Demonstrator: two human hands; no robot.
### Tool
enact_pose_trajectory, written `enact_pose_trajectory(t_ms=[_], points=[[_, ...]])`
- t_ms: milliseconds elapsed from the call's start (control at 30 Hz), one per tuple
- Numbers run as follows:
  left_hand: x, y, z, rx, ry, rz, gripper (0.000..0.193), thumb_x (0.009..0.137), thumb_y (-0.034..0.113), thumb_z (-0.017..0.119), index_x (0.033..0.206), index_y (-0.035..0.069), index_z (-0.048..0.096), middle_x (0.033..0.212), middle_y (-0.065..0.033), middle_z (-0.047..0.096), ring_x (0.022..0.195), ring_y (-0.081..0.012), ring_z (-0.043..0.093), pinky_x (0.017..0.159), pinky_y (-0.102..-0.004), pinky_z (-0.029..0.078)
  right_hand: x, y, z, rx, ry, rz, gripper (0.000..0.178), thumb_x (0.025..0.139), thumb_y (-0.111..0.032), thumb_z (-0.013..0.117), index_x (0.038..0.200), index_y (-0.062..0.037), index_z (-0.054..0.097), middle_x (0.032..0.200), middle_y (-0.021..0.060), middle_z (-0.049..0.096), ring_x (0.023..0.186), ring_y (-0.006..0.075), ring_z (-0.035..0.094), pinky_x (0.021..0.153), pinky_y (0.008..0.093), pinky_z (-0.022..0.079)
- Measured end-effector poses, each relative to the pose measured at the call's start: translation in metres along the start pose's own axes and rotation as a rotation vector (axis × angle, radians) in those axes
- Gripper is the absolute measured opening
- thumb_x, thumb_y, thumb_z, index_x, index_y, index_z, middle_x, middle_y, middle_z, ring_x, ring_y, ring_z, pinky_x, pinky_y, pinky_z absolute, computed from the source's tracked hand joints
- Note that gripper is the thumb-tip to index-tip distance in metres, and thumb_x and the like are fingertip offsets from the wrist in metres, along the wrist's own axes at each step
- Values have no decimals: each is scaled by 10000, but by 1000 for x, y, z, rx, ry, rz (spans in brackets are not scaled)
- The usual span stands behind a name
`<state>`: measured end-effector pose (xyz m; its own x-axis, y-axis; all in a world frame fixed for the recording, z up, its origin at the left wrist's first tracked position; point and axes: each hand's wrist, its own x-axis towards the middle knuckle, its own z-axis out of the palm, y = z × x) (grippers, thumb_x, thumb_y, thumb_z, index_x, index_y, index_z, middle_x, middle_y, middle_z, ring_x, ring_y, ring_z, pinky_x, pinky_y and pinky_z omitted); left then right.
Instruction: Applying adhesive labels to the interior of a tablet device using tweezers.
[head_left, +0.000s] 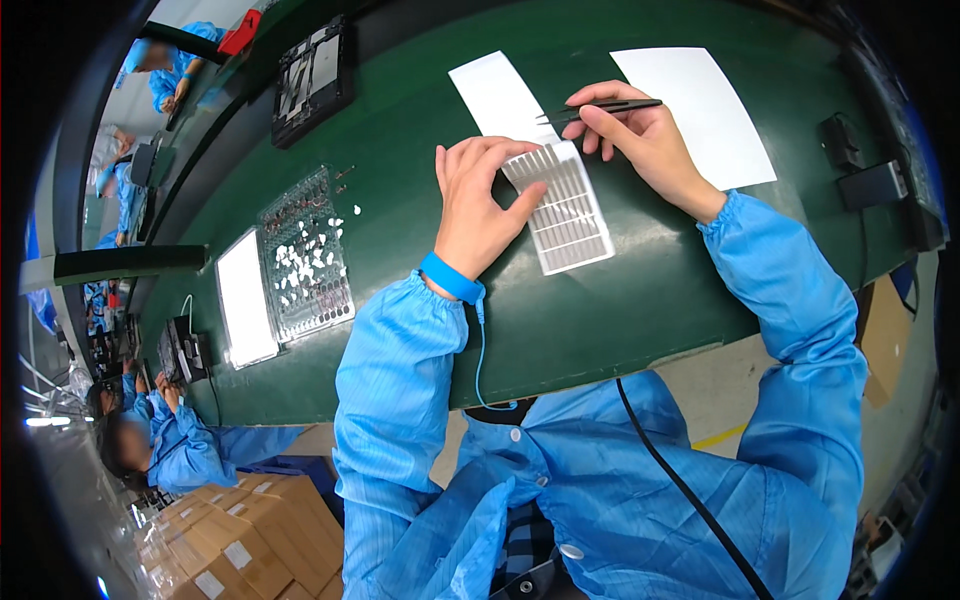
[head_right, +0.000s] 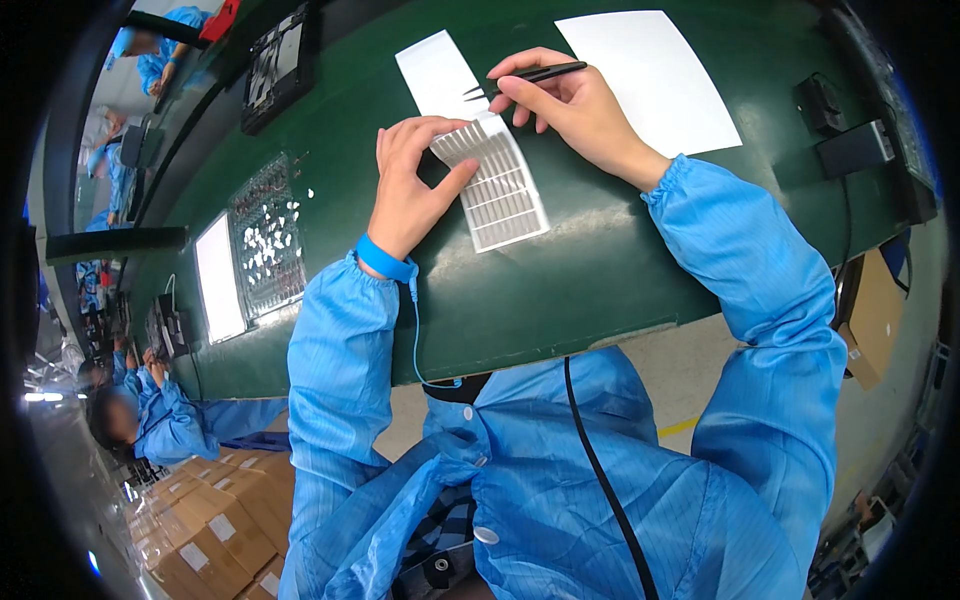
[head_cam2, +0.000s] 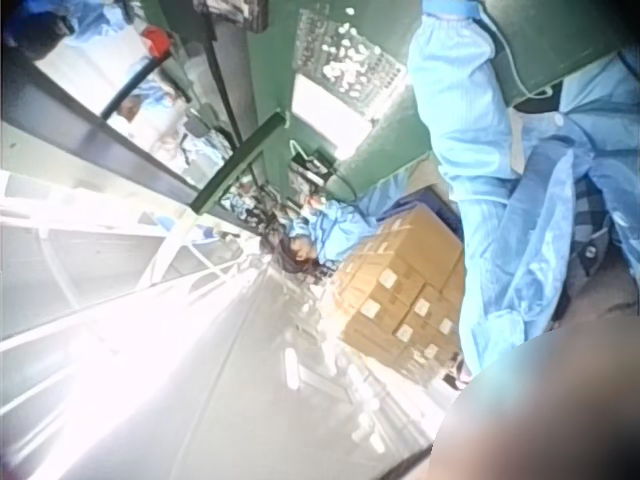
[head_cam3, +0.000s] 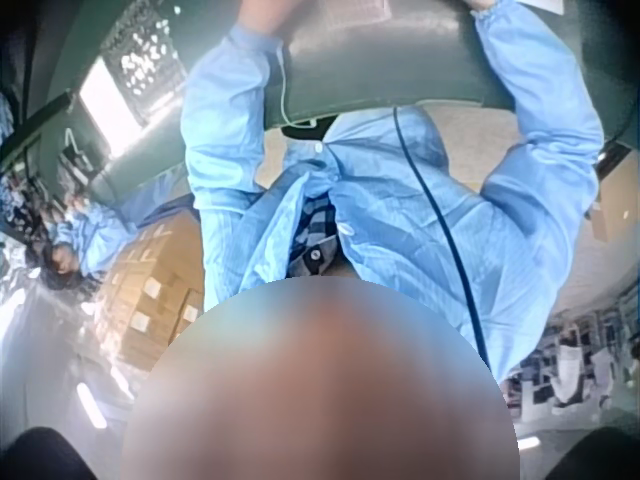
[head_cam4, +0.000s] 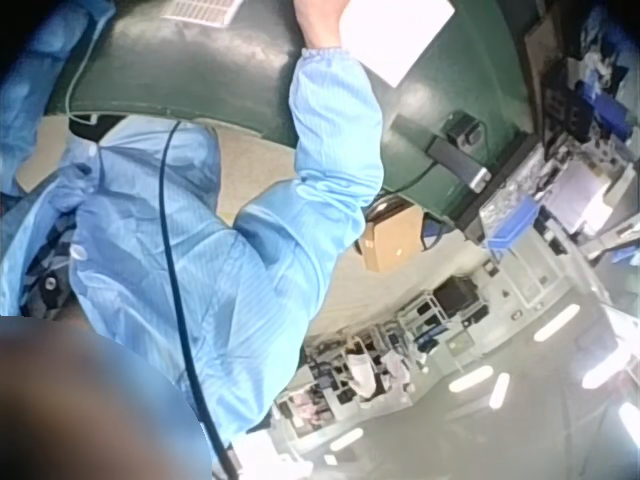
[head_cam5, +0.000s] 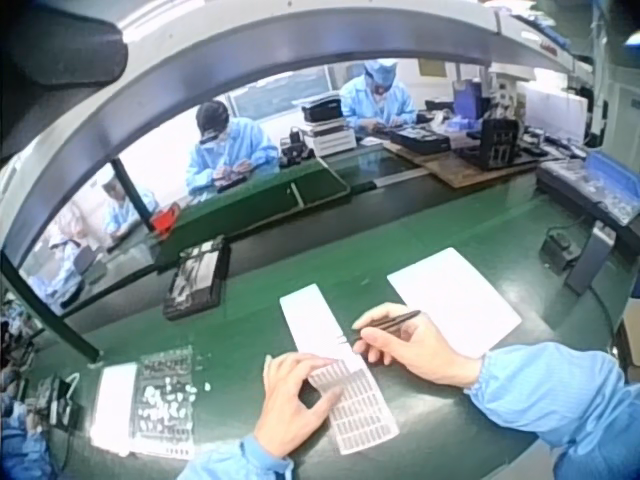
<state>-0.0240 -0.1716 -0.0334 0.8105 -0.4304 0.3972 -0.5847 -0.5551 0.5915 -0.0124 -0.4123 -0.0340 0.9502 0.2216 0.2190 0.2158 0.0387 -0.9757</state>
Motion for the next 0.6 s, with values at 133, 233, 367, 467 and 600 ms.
enact_pose_trajectory(t_ms=[133, 233, 367, 467, 600], points=[[0, 7, 6, 73, -1, -24, 364, 816, 234, 790, 1148, 151, 665, 1172, -31, 646, 1212, -280, 510, 1175, -538, 181, -4, 2, 1, -120, -70, -85, 247, 1037, -224, 570, 1209, -70, 660, 1035, 58, 725, 904, 101, 651, 747, 231, 515], [-2, 3, 2, 33, 6, -41, 366, 829, 240, 775, 1165, 154, 656, 1189, -27, 639, 1243, -288, 497, 1188, -575, 133, -4, -3, 8, -116, -99, -90, 246, 1049, -188, 541, 1220, -43, 644, 1097, 87, 712, 1017, 141, 667, 832, 259, 531], [1, 6, 1, 7, 36, -48, 376, 836, 235, 768, 1183, 158, 646, 1192, -25, 640, 1238, -283, 510, 1189, -574, 140, -6, -3, 8, -88, -68, -141, 226, 1036, -174, 572, 1211, -60, 659, 1079, 76, 711, 1038, 160, 684, 899, 279, 558], [1, 7, 1, -26, 25, -54, 405, 829, 257, 784, 1191, 155, 635, 1199, -23, 642, 1221, -273, 534, 1192, -581, 140, -5, -3, 6, -91, -61, -125, 219, 1034, -163, 572, 1204, -55, 659, 1088, 81, 710, 1051, 167, 686, 924, 284, 558], [0, 9, 2, -39, 44, -75, 469, 784, 307, 837, 1169, 139, 630, 1186, -27, 648, 1193, -259, 561, 1195, -587, 145, -6, -3, 7, -120, -82, -137, 216, 1030, -151, 576, 1197, -38, 656, 1085, 88, 711, 1056, 174, 693, 937, 285, 558]])
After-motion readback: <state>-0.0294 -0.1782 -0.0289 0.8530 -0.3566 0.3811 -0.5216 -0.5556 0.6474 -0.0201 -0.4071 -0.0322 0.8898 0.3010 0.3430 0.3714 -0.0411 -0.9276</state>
